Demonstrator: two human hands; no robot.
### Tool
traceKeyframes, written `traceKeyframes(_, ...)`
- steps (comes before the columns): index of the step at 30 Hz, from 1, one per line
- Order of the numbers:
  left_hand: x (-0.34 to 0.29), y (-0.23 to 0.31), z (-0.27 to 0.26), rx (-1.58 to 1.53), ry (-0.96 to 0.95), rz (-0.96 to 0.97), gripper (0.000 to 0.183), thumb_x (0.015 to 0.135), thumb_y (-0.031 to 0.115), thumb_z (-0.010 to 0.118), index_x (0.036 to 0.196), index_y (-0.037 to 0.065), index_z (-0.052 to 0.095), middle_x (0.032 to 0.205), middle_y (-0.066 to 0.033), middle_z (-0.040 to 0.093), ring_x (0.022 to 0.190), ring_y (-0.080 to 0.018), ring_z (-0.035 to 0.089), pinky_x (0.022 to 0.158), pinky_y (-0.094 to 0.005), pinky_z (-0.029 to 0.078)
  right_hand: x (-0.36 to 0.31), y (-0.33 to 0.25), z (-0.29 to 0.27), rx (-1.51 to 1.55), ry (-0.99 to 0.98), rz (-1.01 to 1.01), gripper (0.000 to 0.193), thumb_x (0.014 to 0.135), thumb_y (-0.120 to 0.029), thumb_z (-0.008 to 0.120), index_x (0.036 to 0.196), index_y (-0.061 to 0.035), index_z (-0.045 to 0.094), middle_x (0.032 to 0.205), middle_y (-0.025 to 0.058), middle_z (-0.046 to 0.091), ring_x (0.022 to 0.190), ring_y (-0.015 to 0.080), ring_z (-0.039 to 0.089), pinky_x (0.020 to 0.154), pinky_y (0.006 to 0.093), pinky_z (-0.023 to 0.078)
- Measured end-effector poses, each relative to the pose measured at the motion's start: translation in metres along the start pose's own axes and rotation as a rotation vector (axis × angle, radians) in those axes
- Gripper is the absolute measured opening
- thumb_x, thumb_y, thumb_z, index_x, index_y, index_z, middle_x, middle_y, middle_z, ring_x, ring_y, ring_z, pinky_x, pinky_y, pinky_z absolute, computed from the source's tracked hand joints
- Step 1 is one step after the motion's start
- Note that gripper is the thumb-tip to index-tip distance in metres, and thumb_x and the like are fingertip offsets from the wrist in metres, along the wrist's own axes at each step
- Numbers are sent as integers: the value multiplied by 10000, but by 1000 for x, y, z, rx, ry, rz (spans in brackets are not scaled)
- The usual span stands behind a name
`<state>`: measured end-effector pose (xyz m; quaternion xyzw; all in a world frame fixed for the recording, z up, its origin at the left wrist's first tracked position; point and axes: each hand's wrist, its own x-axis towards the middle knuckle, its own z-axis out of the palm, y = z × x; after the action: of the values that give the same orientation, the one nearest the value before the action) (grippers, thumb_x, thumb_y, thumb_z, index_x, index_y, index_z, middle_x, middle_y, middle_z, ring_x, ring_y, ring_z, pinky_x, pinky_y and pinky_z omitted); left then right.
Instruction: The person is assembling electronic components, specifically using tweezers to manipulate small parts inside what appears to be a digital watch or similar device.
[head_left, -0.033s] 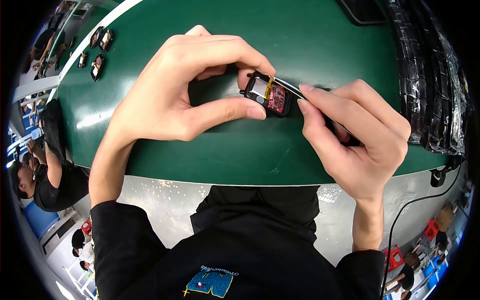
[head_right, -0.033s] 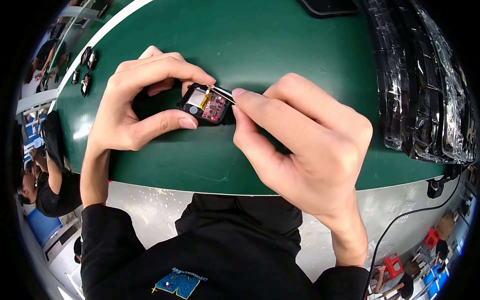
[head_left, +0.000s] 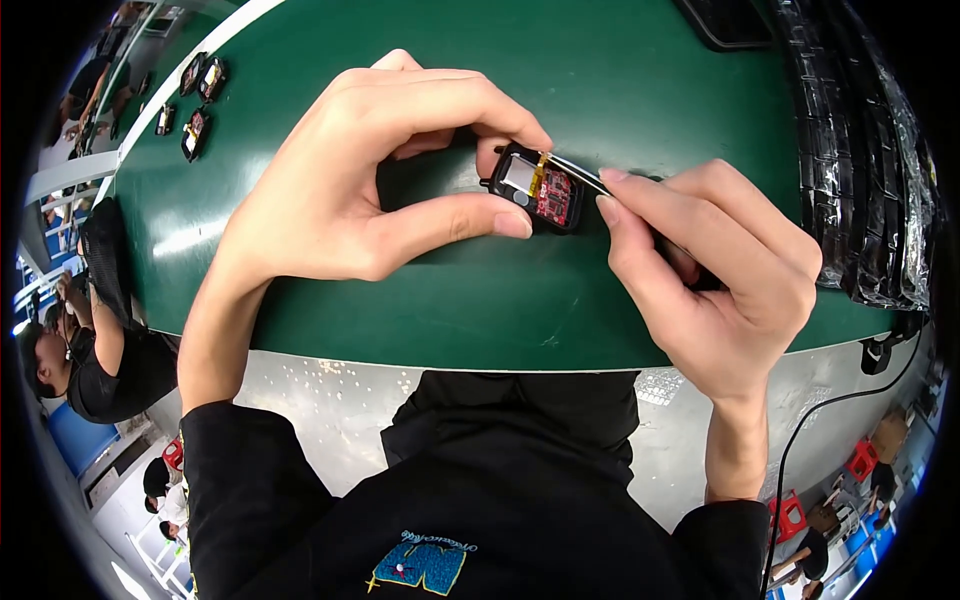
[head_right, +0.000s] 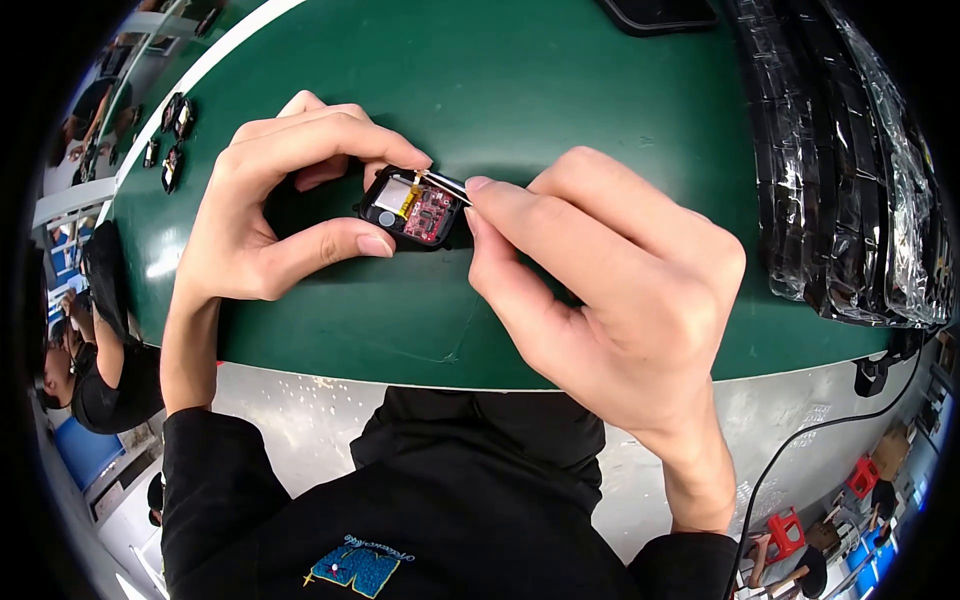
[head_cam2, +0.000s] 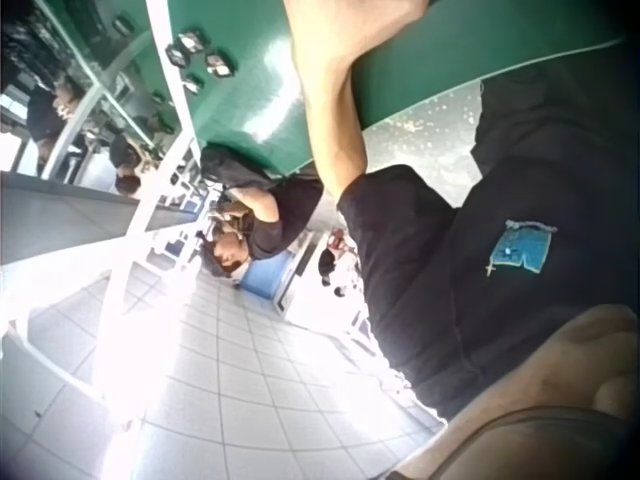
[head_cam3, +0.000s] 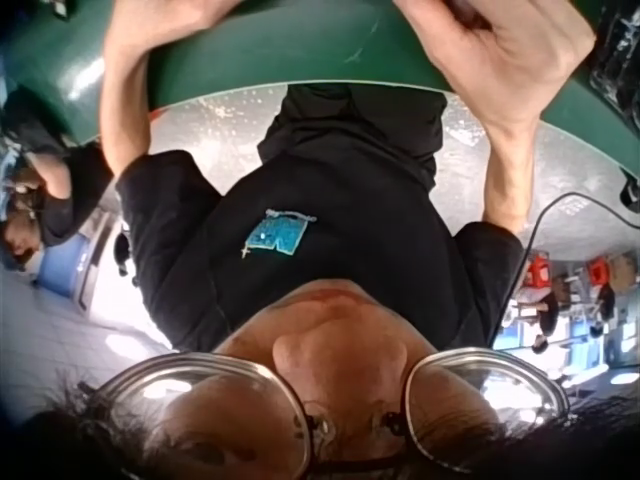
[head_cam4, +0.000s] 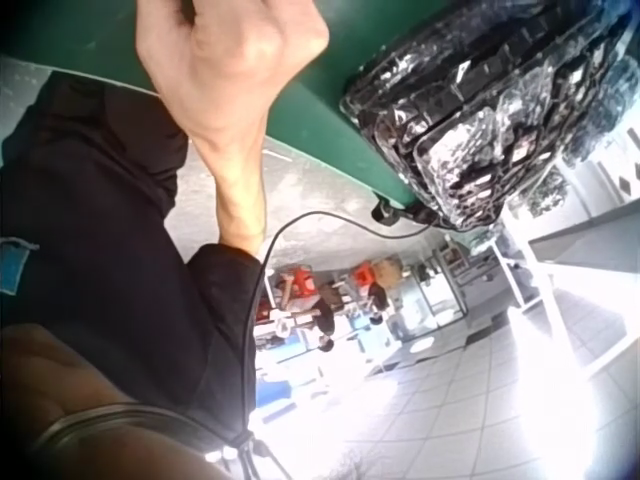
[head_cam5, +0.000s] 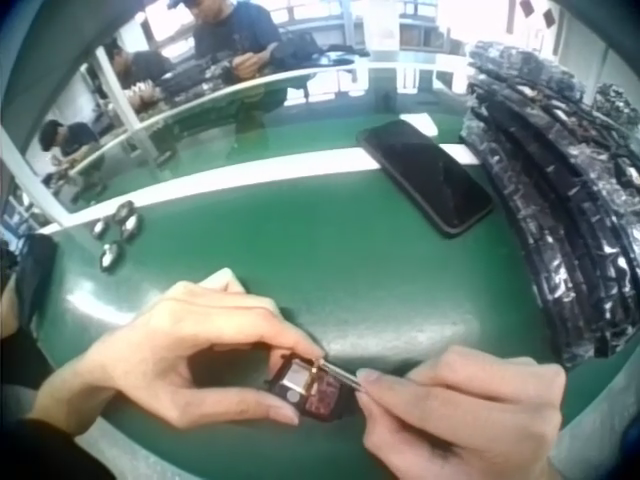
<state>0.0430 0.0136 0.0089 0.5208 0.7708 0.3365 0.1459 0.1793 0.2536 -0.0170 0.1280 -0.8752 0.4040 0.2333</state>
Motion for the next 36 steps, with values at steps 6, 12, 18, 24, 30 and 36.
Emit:
traceKeyframes(6, -2, -11, -7, -158, -52, -20, 550, 774, 257, 955, 1238, 10, 797, 1012, -68, 786, 775, -150, 554, 748, -321, 350, 2, -3, -11, 176, -95, 182, 192, 848, 116, 841, 1024, 41, 851, 724, 27, 666, 596, 66, 577, 539, 226, 371)
traceKeyframes(12, -2, -12, -7, -127, -50, 7, 578, 729, 256, 942, 1229, 4, 798, 1015, -80, 792, 780, -157, 566, 758, -329, 352, 1, -2, -10, 205, -115, 229, 180, 864, 105, 837, 1027, 33, 856, 724, 19, 663, 596, 49, 569, 533, 216, 351)
traceKeyframes(18, -2, -12, -9, -98, -67, 7, 583, 715, 256, 936, 1221, 1, 799, 1014, -82, 794, 808, -169, 595, 765, -333, 353, 3, -4, -10, 203, -122, 240, 166, 867, 91, 841, 1019, 26, 859, 716, 15, 661, 585, 42, 559, 525, 217, 333)
traceKeyframes(24, -1, -10, -9, -72, -95, -6, 571, 718, 239, 927, 1222, 1, 801, 1027, -95, 796, 861, -188, 638, 799, -339, 372, 3, -4, -8, 203, -125, 262, 149, 871, 77, 844, 1008, 22, 861, 706, 8, 651, 575, 39, 531, 521, 226, 320)
traceKeyframes(30, -1, -11, -9, -90, -100, 0, 574, 722, 235, 921, 1226, -11, 797, 1034, -112, 797, 889, -218, 667, 831, -355, 382, 3, -3, -8, 205, -130, 239, 152, 871, 70, 847, 1014, 18, 862, 708, 3, 649, 572, 32, 513, 521, 224, 304)
traceKeyframes(36, 1, -10, -10, -106, -117, -4, 570, 726, 229, 914, 1225, -20, 793, 1058, -123, 803, 914, -230, 686, 843, -355, 389, 2, -4, -10, 210, -126, 270, 150, 878, 72, 844, 1018, 20, 860, 718, 2, 652, 583, 28, 524, 524, 220, 312)
